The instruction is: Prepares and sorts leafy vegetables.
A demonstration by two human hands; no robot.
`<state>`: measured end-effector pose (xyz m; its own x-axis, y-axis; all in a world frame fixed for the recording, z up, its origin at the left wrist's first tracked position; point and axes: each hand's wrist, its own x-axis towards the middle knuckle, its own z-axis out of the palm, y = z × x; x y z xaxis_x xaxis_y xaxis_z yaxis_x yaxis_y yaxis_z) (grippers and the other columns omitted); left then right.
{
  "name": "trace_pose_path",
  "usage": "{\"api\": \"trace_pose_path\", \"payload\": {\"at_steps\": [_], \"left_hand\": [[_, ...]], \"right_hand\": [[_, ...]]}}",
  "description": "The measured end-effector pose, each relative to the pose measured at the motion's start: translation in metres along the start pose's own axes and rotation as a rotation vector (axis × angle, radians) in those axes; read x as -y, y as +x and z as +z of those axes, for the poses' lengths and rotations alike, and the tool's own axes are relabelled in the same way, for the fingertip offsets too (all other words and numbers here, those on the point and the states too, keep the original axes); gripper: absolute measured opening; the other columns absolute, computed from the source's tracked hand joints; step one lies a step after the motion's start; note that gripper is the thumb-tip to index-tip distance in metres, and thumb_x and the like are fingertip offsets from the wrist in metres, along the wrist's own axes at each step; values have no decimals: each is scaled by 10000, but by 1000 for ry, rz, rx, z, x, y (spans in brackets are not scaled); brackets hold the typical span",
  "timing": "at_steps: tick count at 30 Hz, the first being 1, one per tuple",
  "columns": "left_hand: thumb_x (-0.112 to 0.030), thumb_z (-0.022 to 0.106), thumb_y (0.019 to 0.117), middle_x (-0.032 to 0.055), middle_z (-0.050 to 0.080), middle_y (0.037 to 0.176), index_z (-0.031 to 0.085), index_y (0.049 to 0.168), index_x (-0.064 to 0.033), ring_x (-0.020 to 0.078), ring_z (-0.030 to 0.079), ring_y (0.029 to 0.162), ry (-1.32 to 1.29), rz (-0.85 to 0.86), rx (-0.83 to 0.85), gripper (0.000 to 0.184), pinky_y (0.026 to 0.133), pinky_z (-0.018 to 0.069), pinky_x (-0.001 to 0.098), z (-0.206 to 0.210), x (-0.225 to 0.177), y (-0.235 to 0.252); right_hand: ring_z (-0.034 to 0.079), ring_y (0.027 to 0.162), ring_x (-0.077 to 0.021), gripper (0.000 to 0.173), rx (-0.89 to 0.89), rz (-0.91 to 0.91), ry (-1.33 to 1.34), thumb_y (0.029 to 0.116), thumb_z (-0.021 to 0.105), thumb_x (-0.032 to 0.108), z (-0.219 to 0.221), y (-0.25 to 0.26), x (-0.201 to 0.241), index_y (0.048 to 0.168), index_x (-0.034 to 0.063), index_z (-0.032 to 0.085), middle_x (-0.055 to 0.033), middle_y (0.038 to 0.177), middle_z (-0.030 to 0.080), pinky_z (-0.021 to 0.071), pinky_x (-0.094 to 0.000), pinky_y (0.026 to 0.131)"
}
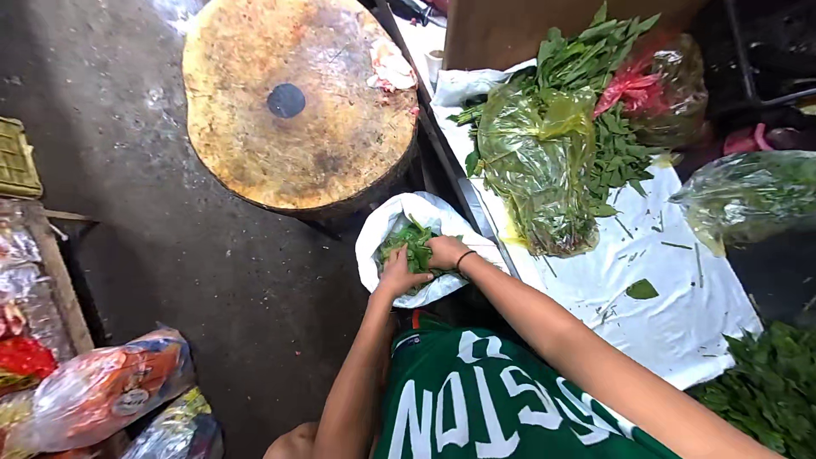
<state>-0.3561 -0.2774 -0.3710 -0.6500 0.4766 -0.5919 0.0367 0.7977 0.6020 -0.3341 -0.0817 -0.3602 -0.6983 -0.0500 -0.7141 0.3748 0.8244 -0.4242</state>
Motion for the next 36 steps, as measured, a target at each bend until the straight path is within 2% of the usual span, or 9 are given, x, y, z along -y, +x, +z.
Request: {"api": "trace_pose_path", "payload": {"at_steps": [6, 10, 14, 17, 21, 25, 30, 33, 36], "left_hand": [[-656, 858, 672, 227, 188, 1684, 326, 1616, -157, 509, 240, 1506, 251, 29, -132, 1193, 1146, 363, 652, 11, -11, -35], [-491, 706, 903, 116, 604, 1377, 742, 1143, -205, 391, 518, 1314, 253, 412, -318, 375, 1009, 445, 656, 40, -12, -47], [-454, 673, 923, 78, 643, 1195, 766, 923, -216, 317, 577, 1151, 287, 615, -194, 255, 895, 467, 572, 55, -35, -47], [-504, 682, 913, 60, 651, 1193, 761, 997, -222, 299, 583, 1147, 335, 697, -90, 305, 900, 484, 558, 59, -45, -31], [-580, 718, 865, 127, 640, 1303, 696, 1261, -217, 399, 577, 1225, 562, 685, 155, 538, 904, 501, 669, 51, -53, 9], [-672, 607, 911, 84, 761, 959, 757, 1082, -218, 327, 737, 897, 952, 497, 548, 508, 782, 560, 693, 28, -81, 47], [-630, 632, 928, 71, 726, 832, 742, 1001, -130, 244, 719, 773, 901, 646, 946, 517, 766, 602, 560, 66, -209, 40], [-435, 629, 990, 64, 728, 889, 715, 1071, -92, 194, 712, 827, 661, 870, 1011, 363, 820, 599, 482, 131, -307, 4], [-352, 652, 988, 140, 704, 1179, 643, 1289, -46, 256, 688, 1089, 571, 999, 923, 429, 986, 553, 480, 217, -374, -14]], "right_hand": [[609, 1195, -491, 731, -93, 228, 103, 879, 782, 331, 21, 30, -19, 1523, 180, 471, -268, 1402, 567, 498, -726, 917], [499, 1273, -579, 793, -185, 171, 172, 795, 867, 269, 17, -10, 1, 1500, 174, 516, -311, 1448, 506, 391, -831, 947], [545, 1283, -431, 523, -332, 31, 119, 864, 801, 275, 8, -66, -1, 1354, 184, 643, -166, 1391, 598, 459, -696, 1003], [635, 1178, -232, 280, -522, -22, 226, 1000, 621, 262, 13, -116, -34, 1246, 153, 698, -44, 1226, 693, 530, -485, 996], [702, 1029, -205, 286, -805, 272, 550, 1054, 529, 281, 39, -216, -103, 1180, 96, 706, -82, 1103, 727, 568, -444, 959], [572, 1294, -324, 332, -1076, 911, 517, 982, 657, 348, 125, -311, -194, 1243, 152, 709, -121, 1350, 639, 473, -565, 1078], [279, 1500, -483, 900, -928, 1257, 667, 782, 696, 758, 222, -374, -247, 1529, 304, 483, -189, 1653, 307, 326, -748, 1112], [276, 1509, -465, 1048, -898, 1301, 651, 708, 632, 879, 238, -360, -244, 1562, 307, 430, -166, 1659, 310, 296, -766, 1107], [411, 1423, -469, 885, -1006, 1316, 633, 767, 752, 689, 236, -347, -231, 1477, 200, 551, -201, 1548, 464, 342, -750, 1087]]}}
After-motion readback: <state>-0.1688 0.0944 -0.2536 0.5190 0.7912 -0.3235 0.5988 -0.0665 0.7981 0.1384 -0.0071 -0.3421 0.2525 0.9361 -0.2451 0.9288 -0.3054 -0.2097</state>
